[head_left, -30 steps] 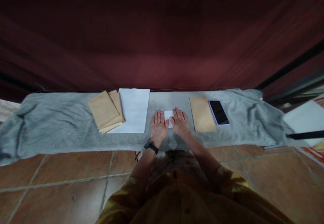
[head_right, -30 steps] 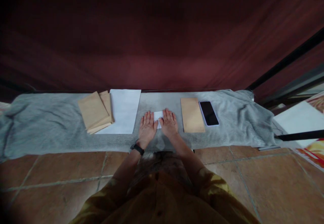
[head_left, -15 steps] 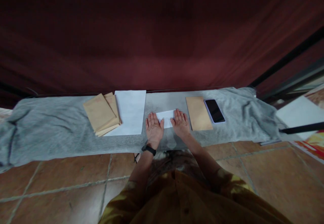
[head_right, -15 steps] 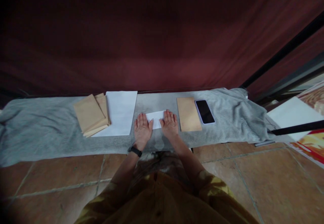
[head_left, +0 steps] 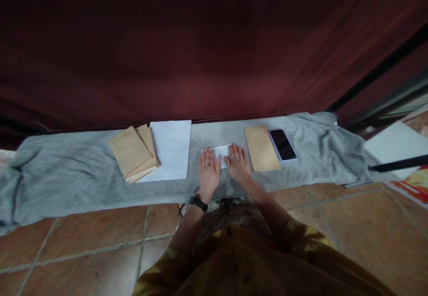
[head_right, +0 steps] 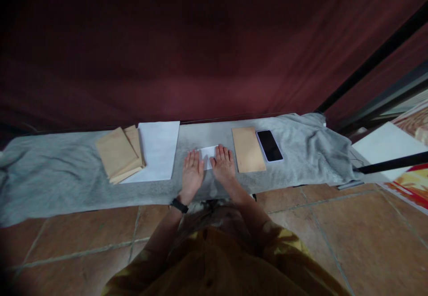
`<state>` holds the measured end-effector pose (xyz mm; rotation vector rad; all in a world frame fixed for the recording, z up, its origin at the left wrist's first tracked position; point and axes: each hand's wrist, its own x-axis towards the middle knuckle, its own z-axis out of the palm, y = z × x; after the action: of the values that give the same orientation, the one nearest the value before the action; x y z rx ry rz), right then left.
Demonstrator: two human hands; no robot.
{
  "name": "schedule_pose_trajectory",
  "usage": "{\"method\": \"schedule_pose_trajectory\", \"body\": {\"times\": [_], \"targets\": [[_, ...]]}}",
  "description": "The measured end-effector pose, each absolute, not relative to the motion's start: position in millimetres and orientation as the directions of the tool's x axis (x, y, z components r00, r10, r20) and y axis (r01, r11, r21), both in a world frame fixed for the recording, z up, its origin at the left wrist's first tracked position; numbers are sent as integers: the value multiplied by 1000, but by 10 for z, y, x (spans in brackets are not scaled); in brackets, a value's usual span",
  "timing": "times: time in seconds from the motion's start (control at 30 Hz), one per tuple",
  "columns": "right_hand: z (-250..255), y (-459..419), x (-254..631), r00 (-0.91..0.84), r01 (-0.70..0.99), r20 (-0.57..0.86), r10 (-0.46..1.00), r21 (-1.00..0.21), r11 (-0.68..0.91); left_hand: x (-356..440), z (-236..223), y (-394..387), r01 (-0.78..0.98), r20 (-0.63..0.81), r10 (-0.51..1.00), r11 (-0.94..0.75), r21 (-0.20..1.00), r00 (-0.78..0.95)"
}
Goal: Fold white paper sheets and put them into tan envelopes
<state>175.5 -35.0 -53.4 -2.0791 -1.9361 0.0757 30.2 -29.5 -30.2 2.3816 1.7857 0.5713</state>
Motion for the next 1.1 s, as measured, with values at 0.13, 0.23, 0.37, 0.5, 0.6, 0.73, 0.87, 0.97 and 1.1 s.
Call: {"method": "schedule_pose_trajectory", "body": {"times": [0.13,0.23,0.37,0.5,0.6,0.73,0.87,0.97,1.1], "targets": [[-542,-374,1790,58,972,128,990,-233,-27,593,-290,-326,857,124,915,-402,323,383],[-560,-376,1807,37,972,109,993,-233,-10,712,-305,-308,858,67,913,-403,318,403],[-559,-357,1789,73,967,113,991,-252,-43,654,-331,-232,883,50,924,-378,278,380],[-546,-349,1769,85,963,161,983,-266,-40,464,-378,-153,922,67,950,-312,228,305],[-552,-351,1766,83,961,194,978,-275,-27,336,-420,-126,942,95,965,-259,215,244],[-572,-356,1767,82,960,203,976,-279,-23,260,-452,-126,950,113,971,-230,210,210],[-562,-356,1779,82,961,206,975,-274,-23,263,-444,-134,952,106,971,-231,201,214],[-512,-346,1792,82,962,189,979,-272,-28,271,-426,-141,953,100,970,-235,190,219],[-422,-314,1753,8,959,197,980,-280,48,270,-403,-149,953,105,968,-244,181,228]]}}
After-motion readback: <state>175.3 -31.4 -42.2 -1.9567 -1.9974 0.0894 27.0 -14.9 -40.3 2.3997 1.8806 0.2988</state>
